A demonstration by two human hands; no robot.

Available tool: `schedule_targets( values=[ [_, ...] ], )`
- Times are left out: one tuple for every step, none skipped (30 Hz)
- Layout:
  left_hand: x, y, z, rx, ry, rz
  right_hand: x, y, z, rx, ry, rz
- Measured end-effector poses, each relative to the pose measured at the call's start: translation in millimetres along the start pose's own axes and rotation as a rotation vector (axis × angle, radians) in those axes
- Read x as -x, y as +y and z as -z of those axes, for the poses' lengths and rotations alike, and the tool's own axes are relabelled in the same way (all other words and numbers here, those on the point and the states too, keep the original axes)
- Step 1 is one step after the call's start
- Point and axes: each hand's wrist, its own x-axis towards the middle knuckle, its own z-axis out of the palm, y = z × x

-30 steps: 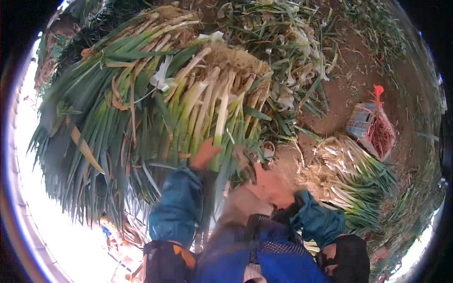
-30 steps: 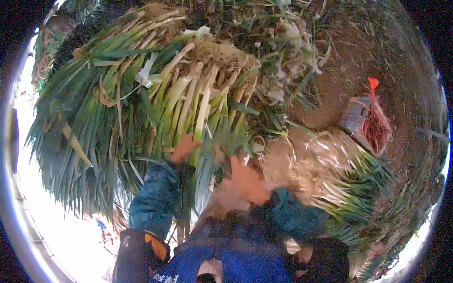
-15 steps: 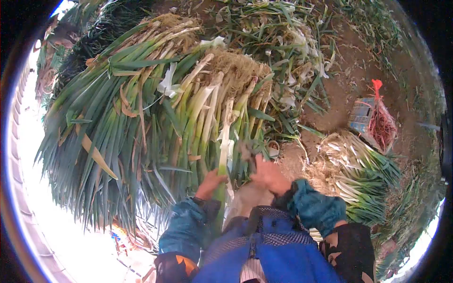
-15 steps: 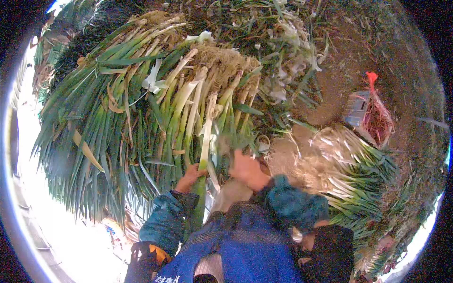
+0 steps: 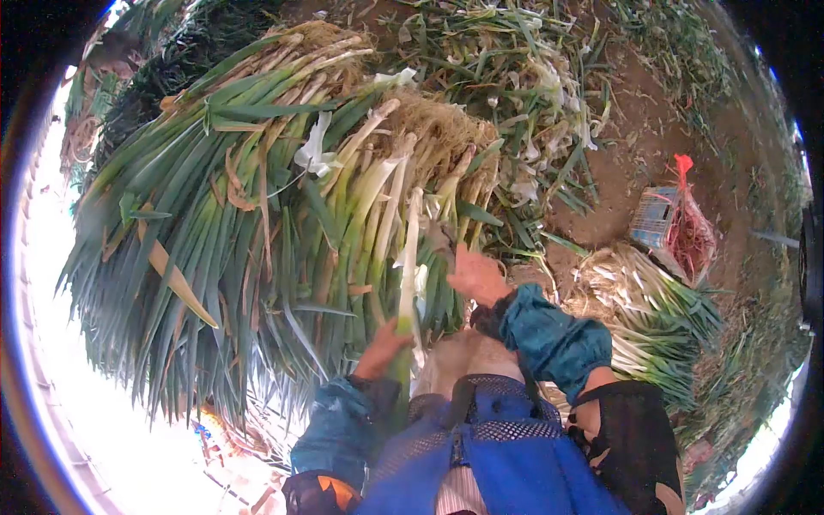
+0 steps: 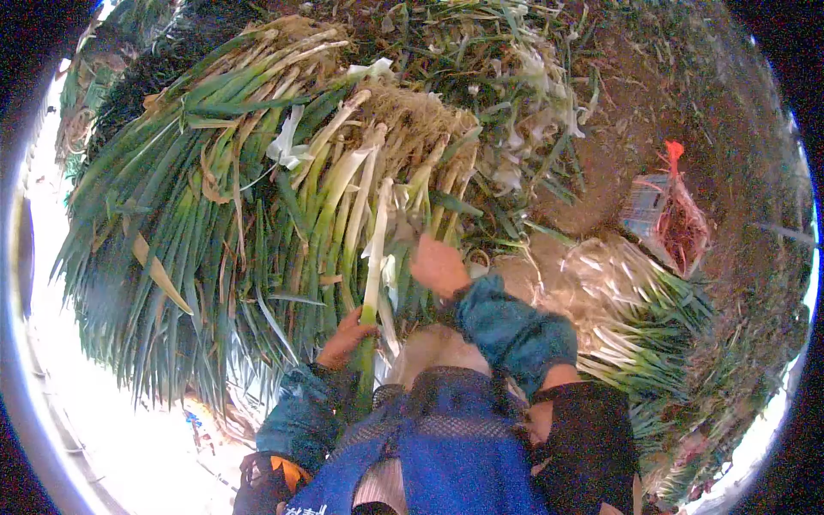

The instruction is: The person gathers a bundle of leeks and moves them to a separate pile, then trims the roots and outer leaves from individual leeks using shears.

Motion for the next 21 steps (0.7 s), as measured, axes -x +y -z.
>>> schedule_targets(
  values=[
    [0, 0, 1, 0.011, 0.001, 0.007, 11, -5, 0, 0.007, -0.039, 0.008],
    [-1, -1, 3, -0.006, -0.004, -0.005, 24, -11, -2, 0.016, -0.078, 0.017],
    [-2, -3, 3, -0.023, -0.009, -0.014, 30, -13, -3, 0.023, -0.119, 0.025],
    [-2, -6, 4, -0.042, -0.012, -0.018, 29, -15, -7, 0.059, -0.112, 0.002],
    [-2, -9, 6, -0.016, -0.035, -0.006, 26, -16, -12, 0.093, -0.102, -0.021],
    [-4, -11, 7, 0.01, -0.056, 0.003, 21, -15, -16, 0.127, -0.09, -0.041],
    [-5, -13, 8, 0.038, -0.076, 0.012, 13, -11, -18, 0.123, -0.045, -0.03],
    [-6, -15, 8, 0.023, -0.049, -0.015, 2, -5, -20, 0.118, -0.002, -0.019],
    [-5, -17, 8, 0.004, -0.021, -0.039, -7, -1, -22, 0.108, 0.041, -0.009],
    [-4, -19, 8, -0.015, 0.005, -0.063, -14, 0, -23, 0.086, 0.05, -0.009],
    [-5, -23, 10, -0.041, 0.0, -0.05, -18, 1, -24, 0.065, 0.055, -0.011],
    [-11, -25, 11, -0.063, -0.004, -0.035, -19, 2, -26, 0.047, 0.057, -0.012],
    [-11, -20, 11, -0.083, -0.011, -0.015, -11, -4, -20, 0.012, 0.006, -0.026],
    [-11, -17, 11, -0.096, -0.03, 0.012, 1, -11, -18, 0.033, -0.042, -0.045],
    [-8, 5, 11, -0.107, -0.048, 0.033, 14, -17, -17, 0.057, -0.087, -0.062],
    [-9, 18, 11, -0.118, -0.065, 0.053, 28, -24, -14, 0.083, -0.132, -0.076],
    [-15, 19, 11, -0.058, -0.079, 0.033, 51, -27, -2, -0.025, -0.145, -0.023],
    [-22, 18, 12, 0.002, -0.092, 0.012, 70, -31, 7, -0.033, -0.173, -0.05],
    [-26, 15, 11, 0.062, -0.104, -0.009, 87, -34, 15, -0.04, -0.201, -0.079],
    [-30, 11, 12, 0.085, -0.111, 0.011, 101, -33, 17, -0.049, -0.224, -0.106],
    [-34, 8, 12, 0.107, -0.117, 0.028, 116, -27, 15, -0.018, -0.23, -0.077]
  ],
)
